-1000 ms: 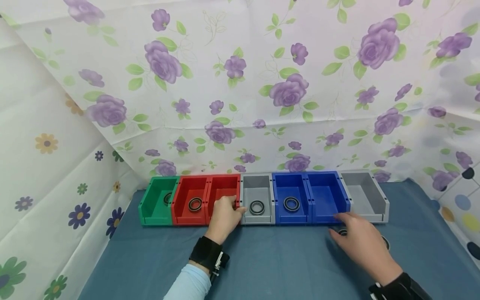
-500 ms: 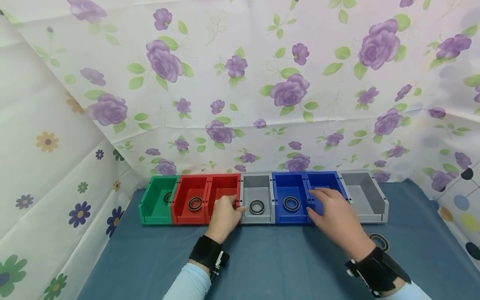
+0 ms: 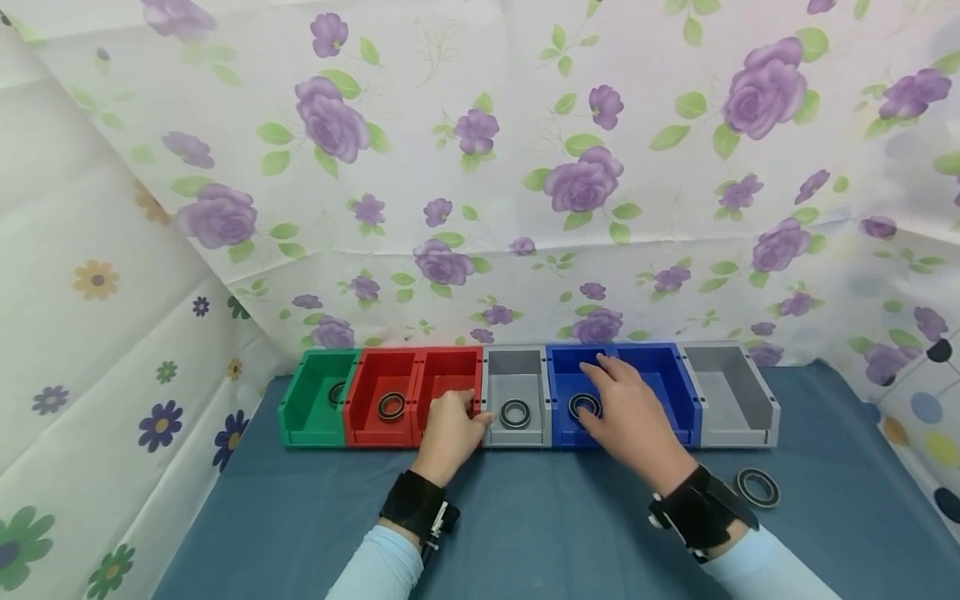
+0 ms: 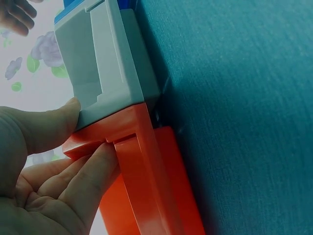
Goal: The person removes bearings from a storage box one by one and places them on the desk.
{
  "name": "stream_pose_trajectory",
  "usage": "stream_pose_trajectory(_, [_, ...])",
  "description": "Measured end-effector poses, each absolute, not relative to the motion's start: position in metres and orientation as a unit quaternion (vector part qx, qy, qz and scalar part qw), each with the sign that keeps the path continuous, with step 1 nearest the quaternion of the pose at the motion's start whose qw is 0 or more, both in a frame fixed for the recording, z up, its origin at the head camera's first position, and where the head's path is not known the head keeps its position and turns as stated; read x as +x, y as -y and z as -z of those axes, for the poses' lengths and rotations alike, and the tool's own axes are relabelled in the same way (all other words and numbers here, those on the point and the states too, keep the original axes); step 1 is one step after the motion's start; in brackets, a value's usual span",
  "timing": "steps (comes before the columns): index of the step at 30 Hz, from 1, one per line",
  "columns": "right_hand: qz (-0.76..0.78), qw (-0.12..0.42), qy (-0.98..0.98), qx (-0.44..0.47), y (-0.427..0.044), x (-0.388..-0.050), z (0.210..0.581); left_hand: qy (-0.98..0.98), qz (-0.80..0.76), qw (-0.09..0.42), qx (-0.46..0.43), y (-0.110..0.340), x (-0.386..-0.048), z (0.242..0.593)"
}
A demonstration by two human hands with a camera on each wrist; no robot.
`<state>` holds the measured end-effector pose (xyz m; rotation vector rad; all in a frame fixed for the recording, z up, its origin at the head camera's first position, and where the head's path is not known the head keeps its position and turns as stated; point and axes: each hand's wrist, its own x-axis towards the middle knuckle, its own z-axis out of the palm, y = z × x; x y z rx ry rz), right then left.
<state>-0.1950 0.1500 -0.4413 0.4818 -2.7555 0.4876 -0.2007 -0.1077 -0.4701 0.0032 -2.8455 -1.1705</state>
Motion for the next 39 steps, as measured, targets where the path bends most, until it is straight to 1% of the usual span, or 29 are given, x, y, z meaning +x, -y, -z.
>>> stream_pose_trajectory(4, [-0.172, 0.129, 0.963, 0.164, -0.144, -0.2, 0.447, 0.925, 0.38, 0.032, 0.0, 0.108, -0.201, 0.471])
stream_pose_trajectory(12, [-0.181, 0.067, 0.971, 0.142, -0.135, -0.211, 0.461, 0.922, 0.385, 0.033, 0.001, 0.108, -0.201, 0.472])
stream_pose_trajectory(26, [-0.19, 0.033, 0.974, 0.123, -0.122, -0.22, 0.472, 0.925, 0.379, 0.032, 0.002, 0.107, -0.201, 0.471])
stream_pose_trajectory(34, [-0.182, 0.003, 0.978, 0.102, -0.117, -0.227, 0.479, 0.925, 0.378, 0.029, 0.001, 0.108, -0.201, 0.471])
stream_pose_trajectory(39, [-0.178, 0.0, 0.979, 0.101, -0.115, -0.229, 0.483, 0.925, 0.379, 0.028, -0.001, 0.108, -0.202, 0.471])
